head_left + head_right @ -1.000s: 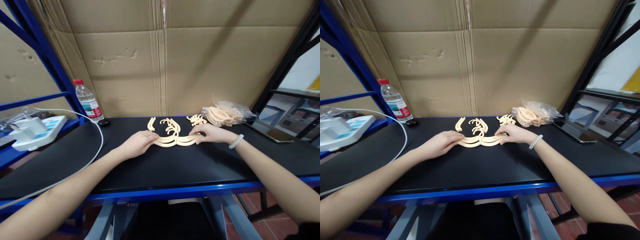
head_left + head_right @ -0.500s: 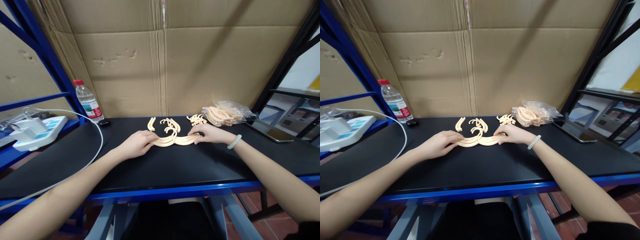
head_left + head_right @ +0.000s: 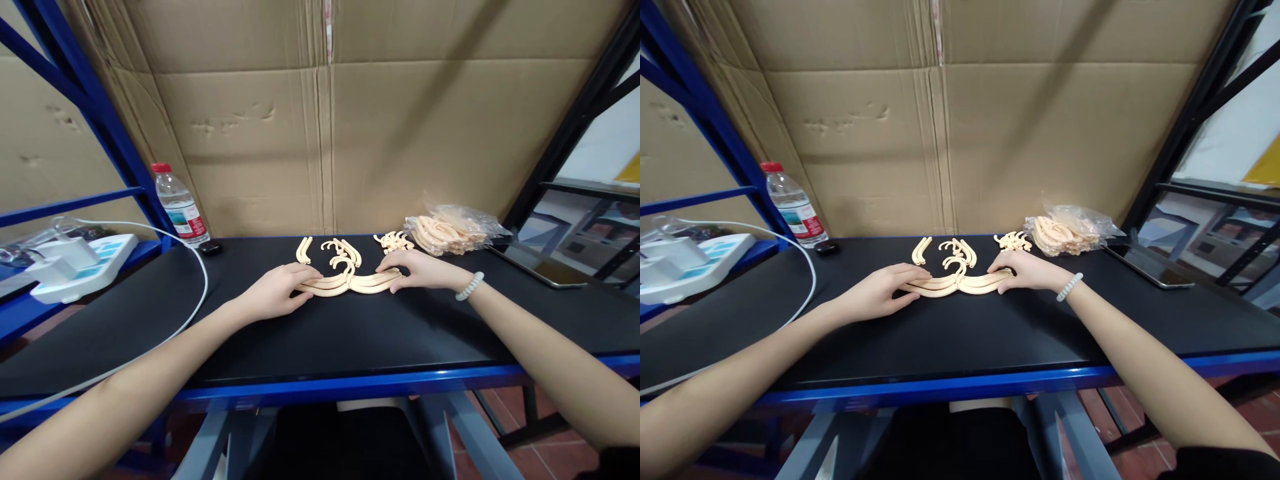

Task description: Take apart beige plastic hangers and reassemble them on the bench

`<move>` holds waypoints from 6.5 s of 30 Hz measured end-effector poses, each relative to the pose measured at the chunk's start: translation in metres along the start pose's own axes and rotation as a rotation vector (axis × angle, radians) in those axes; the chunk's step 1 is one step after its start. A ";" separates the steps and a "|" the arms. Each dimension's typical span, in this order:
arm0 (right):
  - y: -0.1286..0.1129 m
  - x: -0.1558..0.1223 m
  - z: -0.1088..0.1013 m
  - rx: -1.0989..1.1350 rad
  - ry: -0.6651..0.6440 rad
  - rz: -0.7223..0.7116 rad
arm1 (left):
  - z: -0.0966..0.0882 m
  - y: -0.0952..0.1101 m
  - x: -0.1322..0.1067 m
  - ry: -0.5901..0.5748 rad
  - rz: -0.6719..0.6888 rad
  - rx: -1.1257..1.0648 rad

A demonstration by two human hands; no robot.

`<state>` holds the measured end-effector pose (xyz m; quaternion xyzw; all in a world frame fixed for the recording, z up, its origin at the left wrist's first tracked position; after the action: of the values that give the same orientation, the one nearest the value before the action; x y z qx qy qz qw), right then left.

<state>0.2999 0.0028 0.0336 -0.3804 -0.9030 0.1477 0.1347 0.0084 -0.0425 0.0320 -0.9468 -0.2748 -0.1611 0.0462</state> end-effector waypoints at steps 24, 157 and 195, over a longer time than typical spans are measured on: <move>-0.017 0.164 0.020 -0.348 0.088 0.469 | 0.022 -0.076 0.074 -0.229 -0.656 0.313; -0.070 0.008 0.044 1.447 -0.180 0.100 | 0.001 0.054 0.018 0.566 -0.255 -0.867; -0.088 0.007 0.048 1.326 0.232 0.097 | 0.005 0.053 0.019 0.628 -0.351 -0.935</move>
<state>0.2211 -0.0585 0.0231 -0.2708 -0.5827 0.6349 0.4291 0.0534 -0.0768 0.0338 -0.7139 -0.3006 -0.5430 -0.3243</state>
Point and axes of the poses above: each hand's wrist, its own x-axis towards the middle knuckle, its own z-axis out of the palm, y = z × x, the point moved 3 cm from there along x, towards the middle knuckle, and after that the axes turned 6 degrees about z, right-handed, at the moved point
